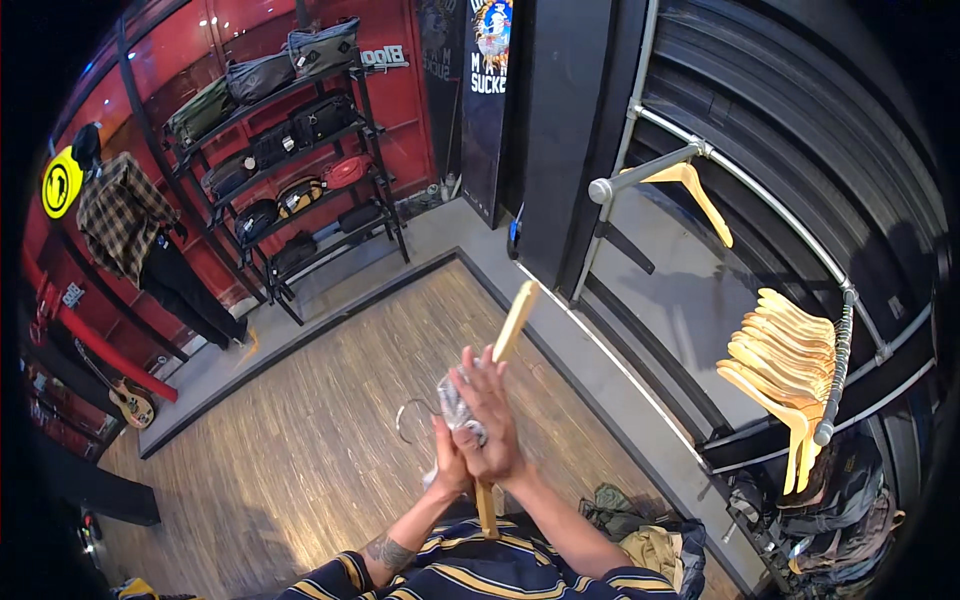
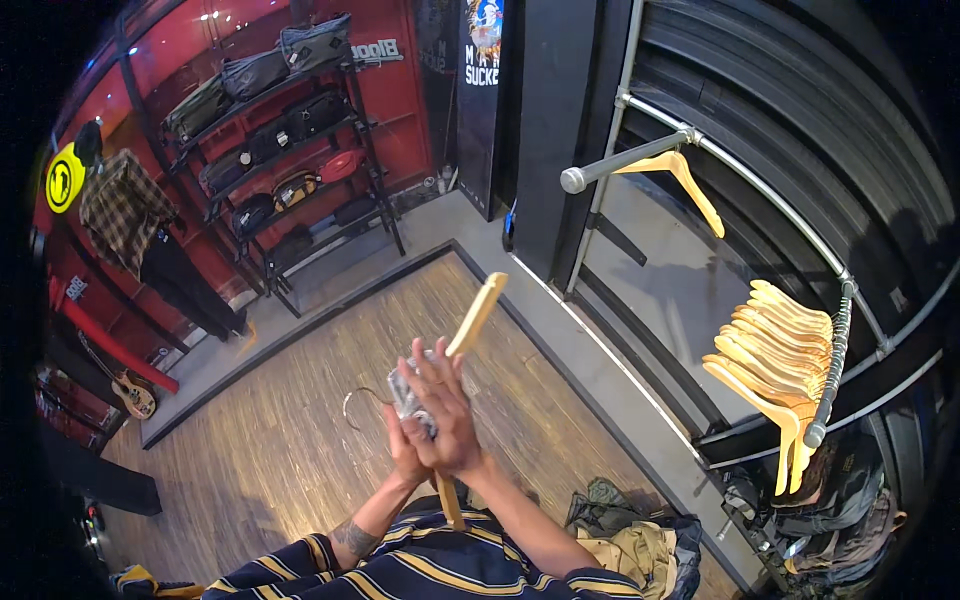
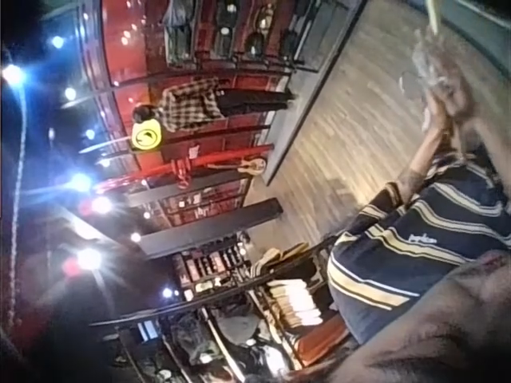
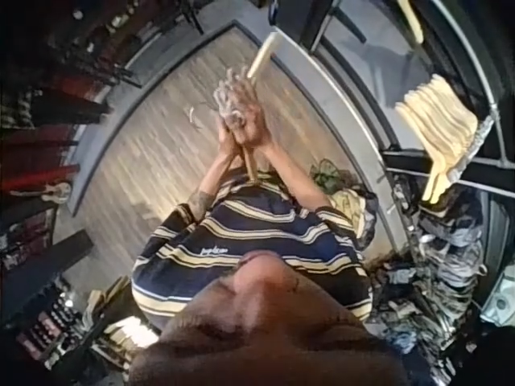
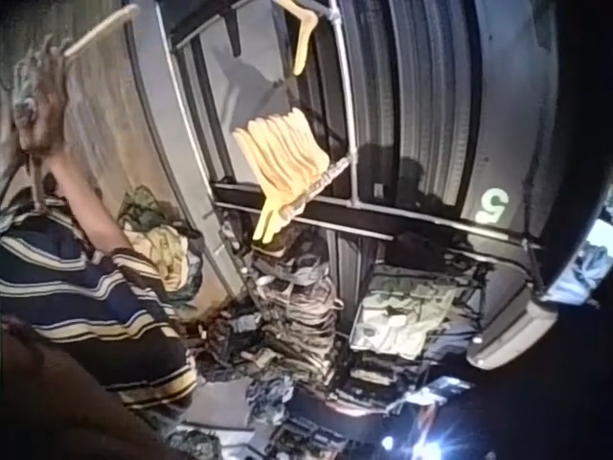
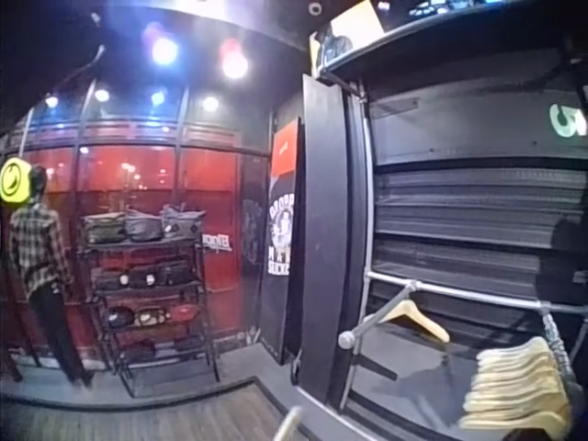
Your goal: Wiping dust off individual wooden hangers using a cloth and placing them back on a garment rack.
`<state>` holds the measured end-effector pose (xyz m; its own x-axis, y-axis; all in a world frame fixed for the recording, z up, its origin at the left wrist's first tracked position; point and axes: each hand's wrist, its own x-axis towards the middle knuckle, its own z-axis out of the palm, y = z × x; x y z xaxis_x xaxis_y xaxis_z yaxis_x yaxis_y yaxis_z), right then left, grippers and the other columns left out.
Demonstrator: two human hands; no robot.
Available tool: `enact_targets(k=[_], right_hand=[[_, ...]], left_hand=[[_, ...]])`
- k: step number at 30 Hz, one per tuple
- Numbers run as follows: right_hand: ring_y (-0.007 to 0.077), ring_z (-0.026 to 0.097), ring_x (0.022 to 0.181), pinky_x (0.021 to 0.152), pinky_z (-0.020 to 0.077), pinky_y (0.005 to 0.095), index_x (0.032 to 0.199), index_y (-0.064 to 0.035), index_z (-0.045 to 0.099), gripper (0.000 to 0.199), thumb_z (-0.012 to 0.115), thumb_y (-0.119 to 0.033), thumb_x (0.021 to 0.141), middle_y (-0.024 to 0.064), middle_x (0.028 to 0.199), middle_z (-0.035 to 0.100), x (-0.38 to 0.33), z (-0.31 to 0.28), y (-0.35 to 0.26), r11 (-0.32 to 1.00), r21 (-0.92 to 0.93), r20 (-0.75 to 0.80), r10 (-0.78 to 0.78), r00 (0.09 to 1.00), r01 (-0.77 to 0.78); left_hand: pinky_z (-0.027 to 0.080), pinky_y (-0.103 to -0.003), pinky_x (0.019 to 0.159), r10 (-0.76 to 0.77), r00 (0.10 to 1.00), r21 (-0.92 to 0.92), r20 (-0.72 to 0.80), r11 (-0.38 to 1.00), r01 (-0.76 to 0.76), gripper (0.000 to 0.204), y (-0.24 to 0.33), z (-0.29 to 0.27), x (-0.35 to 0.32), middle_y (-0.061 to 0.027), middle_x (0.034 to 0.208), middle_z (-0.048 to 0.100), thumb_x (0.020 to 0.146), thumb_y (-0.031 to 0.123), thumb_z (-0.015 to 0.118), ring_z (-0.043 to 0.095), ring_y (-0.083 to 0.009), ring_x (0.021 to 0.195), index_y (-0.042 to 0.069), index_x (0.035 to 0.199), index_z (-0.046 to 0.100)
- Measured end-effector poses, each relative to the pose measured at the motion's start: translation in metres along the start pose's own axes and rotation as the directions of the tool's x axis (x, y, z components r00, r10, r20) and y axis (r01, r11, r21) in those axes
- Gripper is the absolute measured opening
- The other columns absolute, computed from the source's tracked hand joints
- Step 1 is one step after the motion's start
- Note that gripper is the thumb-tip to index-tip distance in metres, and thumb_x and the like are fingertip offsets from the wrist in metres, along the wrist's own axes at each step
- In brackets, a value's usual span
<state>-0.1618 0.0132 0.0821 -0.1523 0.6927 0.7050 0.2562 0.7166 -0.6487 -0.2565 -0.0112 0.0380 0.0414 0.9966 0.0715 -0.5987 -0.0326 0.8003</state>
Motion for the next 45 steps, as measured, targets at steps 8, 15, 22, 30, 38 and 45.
enact_targets(k=[8, 15, 22, 30, 38, 45], right_hand=[[0.0424, 0.028, 0.147, 0.12, 0.0252, 0.0471, 0.15, 0.0038, 0.038, 0.065, 0.056, -0.029, 0.097, 0.0237, 0.159, 0.031, -0.045, 0.017, -0.026, 0.975, 0.171, 0.198, 0.108, 0.974, -0.143], [0.0389, 0.029, 0.147, 0.119, 0.0284, 0.044, 0.153, 0.0041, 0.03, 0.067, 0.061, -0.012, 0.095, 0.0257, 0.16, 0.026, -0.082, 0.006, -0.052, 0.96, 0.033, 0.273, 0.258, 0.927, -0.277], [0.0437, 0.021, 0.149, 0.12, 0.0243, 0.047, 0.154, 0.0055, 0.025, 0.068, 0.058, -0.013, 0.097, 0.0278, 0.16, 0.022, -0.027, 0.004, -0.012, 0.964, -0.108, 0.1, 0.252, 0.962, -0.242], [0.041, 0.031, 0.146, 0.117, 0.031, 0.0436, 0.153, 0.0064, 0.026, 0.066, 0.057, -0.018, 0.099, 0.029, 0.158, 0.027, -0.073, -0.017, -0.054, 0.953, -0.087, 0.354, 0.302, 0.885, -0.291], [0.0409, 0.054, 0.126, 0.097, 0.0508, 0.0442, 0.15, 0.003, 0.032, 0.066, 0.062, -0.019, 0.095, 0.0248, 0.149, 0.042, -0.04, -0.011, -0.036, 0.942, -0.252, 0.324, 0.298, 0.898, -0.221], [0.0378, 0.069, 0.094, 0.076, 0.0563, 0.0436, 0.132, -0.0036, 0.059, 0.057, 0.073, -0.009, 0.077, 0.0162, 0.12, 0.064, -0.064, -0.05, -0.029, 0.941, -0.234, 0.377, 0.319, 0.87, -0.244]], left_hand=[[0.025, -0.043, 0.12, 0.355, 0.935, 0.012, 0.029, 0.935, -0.355, 0.053, 0.051, 0.001, 0.042, -0.0176, 0.155, 0.034, 0.108, 0.051, 0.024, 0.033, -0.0279, 0.144, 0.012, 0.136, 0.044], [0.027, -0.043, 0.118, 0.348, 0.916, -0.187, -0.2, 0.904, -0.384, 0.047, 0.056, -0.003, 0.059, -0.0176, 0.14, 0.047, 0.108, 0.051, 0.024, 0.039, -0.0288, 0.138, 0.012, 0.117, 0.048], [0.035, -0.043, 0.115, 0.138, 0.988, -0.307, -0.065, 0.94, -0.151, 0.049, 0.014, 0.025, 0.032, -0.019, 0.135, 0.051, 0.108, 0.049, 0.024, 0.048, -0.0321, 0.13, 0.01, 0.12, 0.051], [0.031, -0.043, 0.116, 0.245, 0.91, -0.287, -0.336, 0.893, -0.346, 0.046, 0.034, -0.015, 0.073, -0.0159, 0.135, 0.053, 0.108, 0.051, 0.029, 0.046, -0.0272, 0.132, 0.012, 0.115, 0.053], [0.034, -0.04, 0.115, 0.289, 0.887, -0.28, -0.361, 0.873, -0.398, 0.048, 0.016, -0.024, 0.068, -0.0156, 0.133, 0.055, 0.108, 0.05, 0.028, 0.049, -0.0271, 0.129, 0.011, 0.117, 0.052], [0.03, -0.039, 0.114, 0.466, 0.737, 0.123, -0.49, 0.874, -0.471, 0.051, 0.041, -0.053, 0.066, -0.011, 0.132, 0.051, 0.108, 0.052, 0.022, 0.043, -0.025, 0.132, 0.012, 0.123, 0.049]])
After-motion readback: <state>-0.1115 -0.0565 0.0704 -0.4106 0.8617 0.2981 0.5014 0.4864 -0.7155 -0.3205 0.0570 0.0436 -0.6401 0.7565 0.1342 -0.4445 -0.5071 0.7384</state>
